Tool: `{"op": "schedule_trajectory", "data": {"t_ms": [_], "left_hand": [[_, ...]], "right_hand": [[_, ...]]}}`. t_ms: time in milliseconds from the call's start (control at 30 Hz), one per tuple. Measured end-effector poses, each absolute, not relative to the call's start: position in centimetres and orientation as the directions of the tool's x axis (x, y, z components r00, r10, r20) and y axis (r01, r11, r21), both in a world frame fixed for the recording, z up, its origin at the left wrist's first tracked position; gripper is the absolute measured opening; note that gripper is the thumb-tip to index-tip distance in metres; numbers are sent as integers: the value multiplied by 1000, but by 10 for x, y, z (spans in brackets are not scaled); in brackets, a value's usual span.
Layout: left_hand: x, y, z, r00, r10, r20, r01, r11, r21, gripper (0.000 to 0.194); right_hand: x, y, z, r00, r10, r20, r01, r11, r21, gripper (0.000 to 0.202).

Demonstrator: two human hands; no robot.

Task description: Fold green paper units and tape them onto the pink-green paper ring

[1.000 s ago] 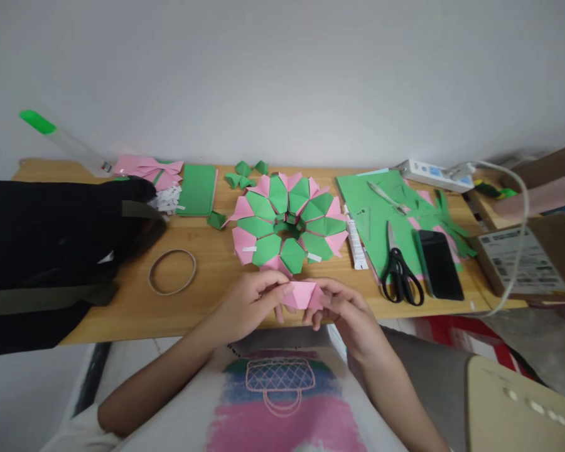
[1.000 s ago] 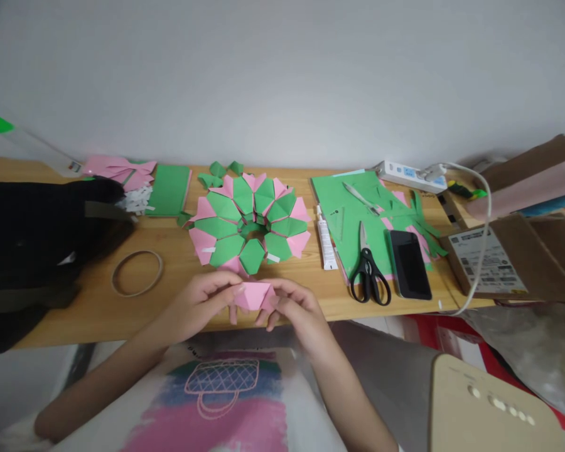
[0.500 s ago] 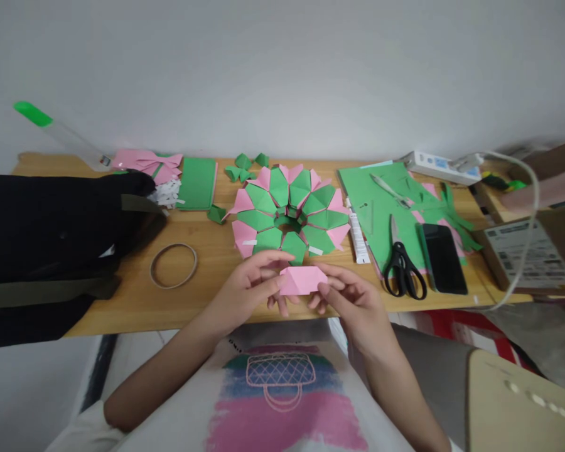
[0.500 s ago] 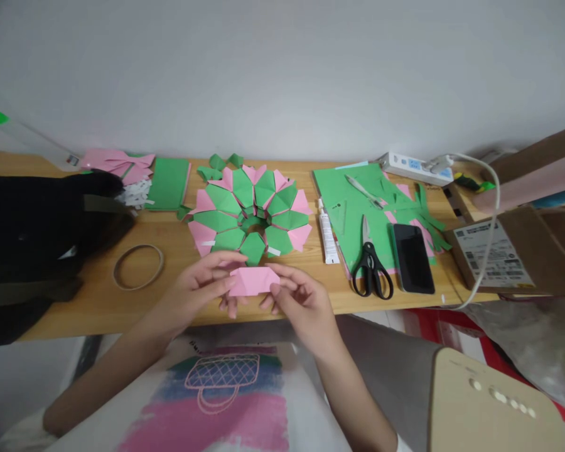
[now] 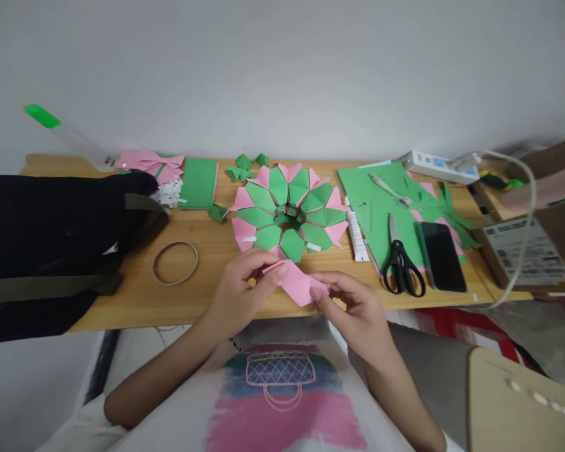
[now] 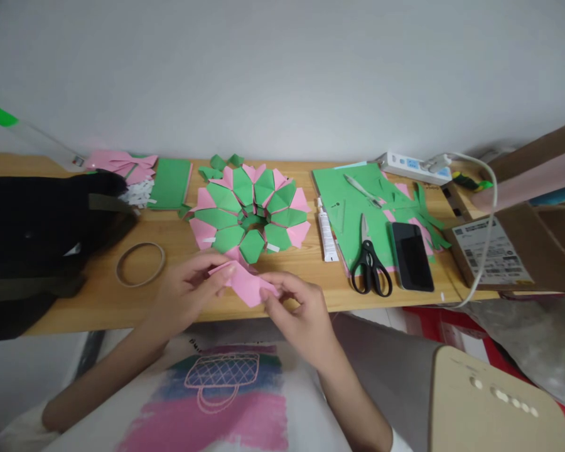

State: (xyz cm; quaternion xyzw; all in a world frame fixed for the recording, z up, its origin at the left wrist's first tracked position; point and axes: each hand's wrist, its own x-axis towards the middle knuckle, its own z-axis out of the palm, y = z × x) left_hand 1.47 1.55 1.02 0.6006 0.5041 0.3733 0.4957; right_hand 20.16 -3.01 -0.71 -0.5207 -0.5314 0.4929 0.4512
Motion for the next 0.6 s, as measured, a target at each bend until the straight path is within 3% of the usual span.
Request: {"op": "schedule_trajectory", "data": {"t_ms": [233,367,467,533,600], "left_hand": [[16,19,8,347,915,-206,64,196,978,19],[16,17,9,345,927,-145,156,95,983,14],[14,14,11,372,927,-57,319,-70,945,13],[13,13,12,392,920,-12,393,-156,906,12],[14,14,12,414,908,57,424,-248,871,12]], "right_hand": [[204,-34,-15,-162,976,-144,-104,-162,-981,11],[213,-34,-15,-192,980,-49,-69,-63,-996,15],[226,-29,-13,-38,973,227,172,230,-958,12],[234,-21,-11,0,881,474,509,408,-758,14],[239,-8,-11,-145,789,597,744,485,-461,24]]}}
